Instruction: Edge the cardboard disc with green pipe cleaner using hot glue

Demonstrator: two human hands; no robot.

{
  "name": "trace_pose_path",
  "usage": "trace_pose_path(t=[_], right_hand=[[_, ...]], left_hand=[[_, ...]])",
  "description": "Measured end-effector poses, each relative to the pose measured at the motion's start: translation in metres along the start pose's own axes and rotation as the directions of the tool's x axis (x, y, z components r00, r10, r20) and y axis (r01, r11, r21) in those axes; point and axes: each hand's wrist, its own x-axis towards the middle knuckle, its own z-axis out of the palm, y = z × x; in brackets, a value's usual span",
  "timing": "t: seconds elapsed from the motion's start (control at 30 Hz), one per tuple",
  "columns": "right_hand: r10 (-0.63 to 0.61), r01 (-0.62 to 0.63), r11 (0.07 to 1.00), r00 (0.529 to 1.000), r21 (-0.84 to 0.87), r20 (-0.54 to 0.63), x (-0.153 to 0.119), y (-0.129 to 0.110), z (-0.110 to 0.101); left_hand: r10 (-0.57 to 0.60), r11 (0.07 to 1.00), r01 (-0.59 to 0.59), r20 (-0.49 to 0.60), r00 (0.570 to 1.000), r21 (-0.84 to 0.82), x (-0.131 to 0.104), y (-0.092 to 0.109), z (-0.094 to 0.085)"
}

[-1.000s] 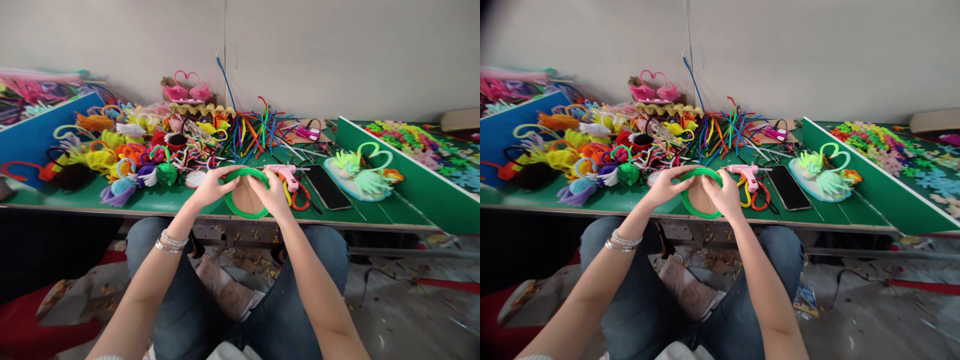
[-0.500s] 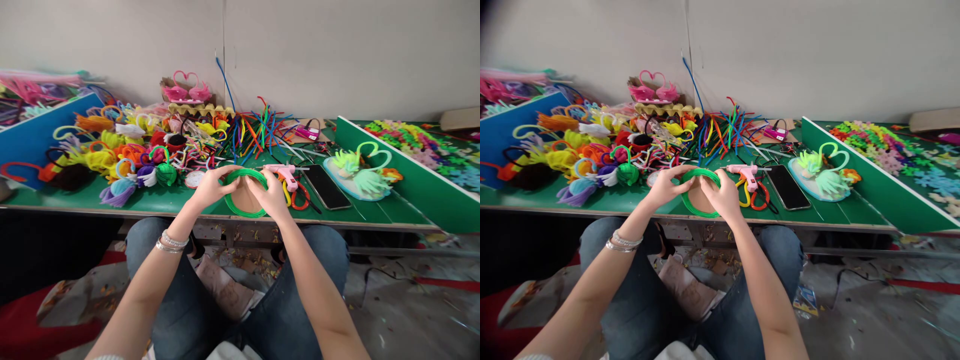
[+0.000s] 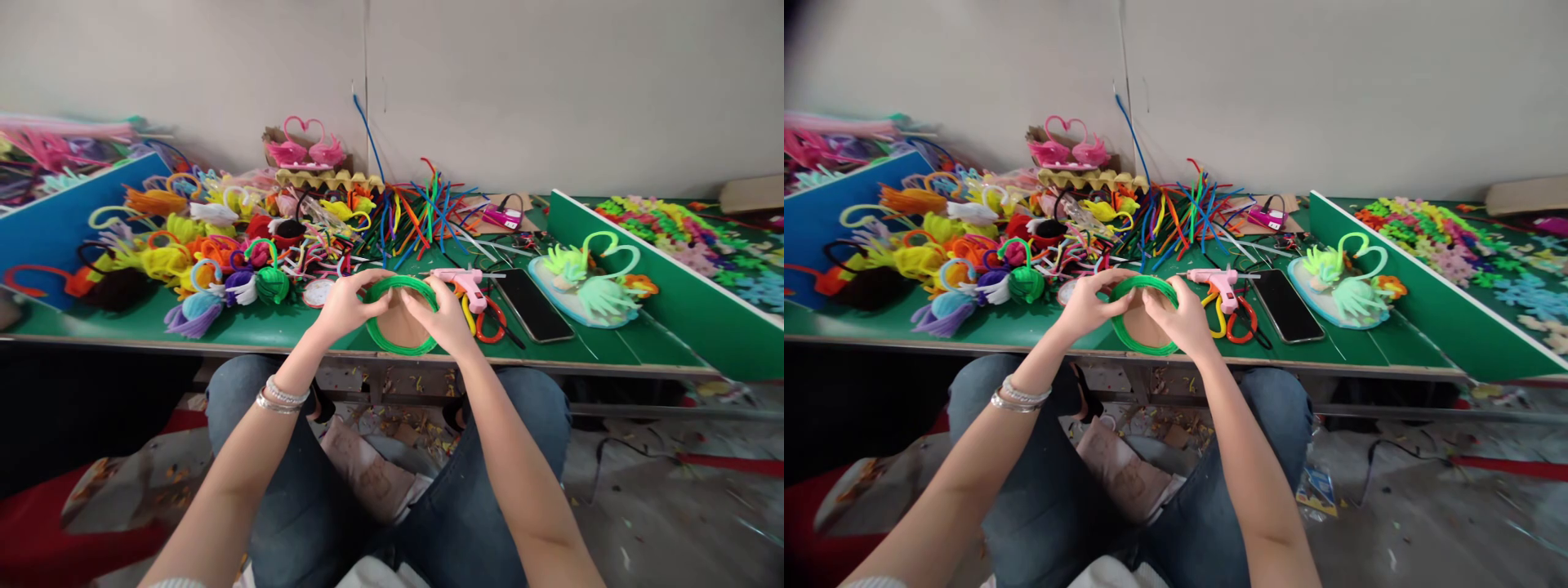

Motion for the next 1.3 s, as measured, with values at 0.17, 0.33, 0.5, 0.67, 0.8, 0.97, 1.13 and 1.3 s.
trace_pose_path(t=[0.17, 0.33, 0.5, 0.67, 0.8, 0.97, 1.13, 1.3], right_hand=[[0.021, -0.021, 1.000, 0.999, -0.004, -0.032, 0.001, 0.001, 0.002], [0.020, -0.021, 1.000, 0.998, -0.016, -0.053, 0.001, 0.002, 0.004], [0.015, -0.017, 0.999, 0.998, -0.038, -0.066, 0.000, 0.003, 0.005], [0.029, -0.034, 0.998, 0.996, -0.055, -0.084, 0.002, 0.005, 0.005], [0.039, -0.044, 0.998, 0.995, -0.048, -0.095, 0.003, 0.006, 0.004], [0.071, -0.074, 0.996, 0.995, -0.054, -0.065, 0.003, 0.005, 0.001], [0.092, -0.095, 0.993, 0.994, -0.062, -0.059, 0.002, 0.004, -0.001], [0.109, -0.113, 0.990, 0.993, -0.086, -0.054, 0.002, 0.002, -0.001]], left_hand=[[-0.008, 1.000, 0.009, 0.014, 1.000, -0.017, 0.000, 0.002, 0.000], [-0.010, 1.000, 0.010, 0.014, 1.000, -0.008, -0.001, 0.005, 0.000], [-0.006, 0.999, 0.007, 0.011, 1.000, -0.039, -0.002, 0.004, 0.000], [-0.001, 0.978, 0.020, 0.091, 0.996, -0.208, 0.001, -0.001, -0.002], [-0.001, 0.958, 0.037, 0.125, 0.992, -0.286, 0.003, -0.006, -0.003], [0.014, 0.932, 0.061, 0.204, 0.979, -0.358, 0.003, -0.010, -0.004], [0.008, 0.957, 0.065, 0.253, 0.967, -0.282, 0.002, -0.008, -0.007], [-0.047, 0.973, 0.108, 0.286, 0.957, -0.204, 0.001, -0.002, -0.009]])
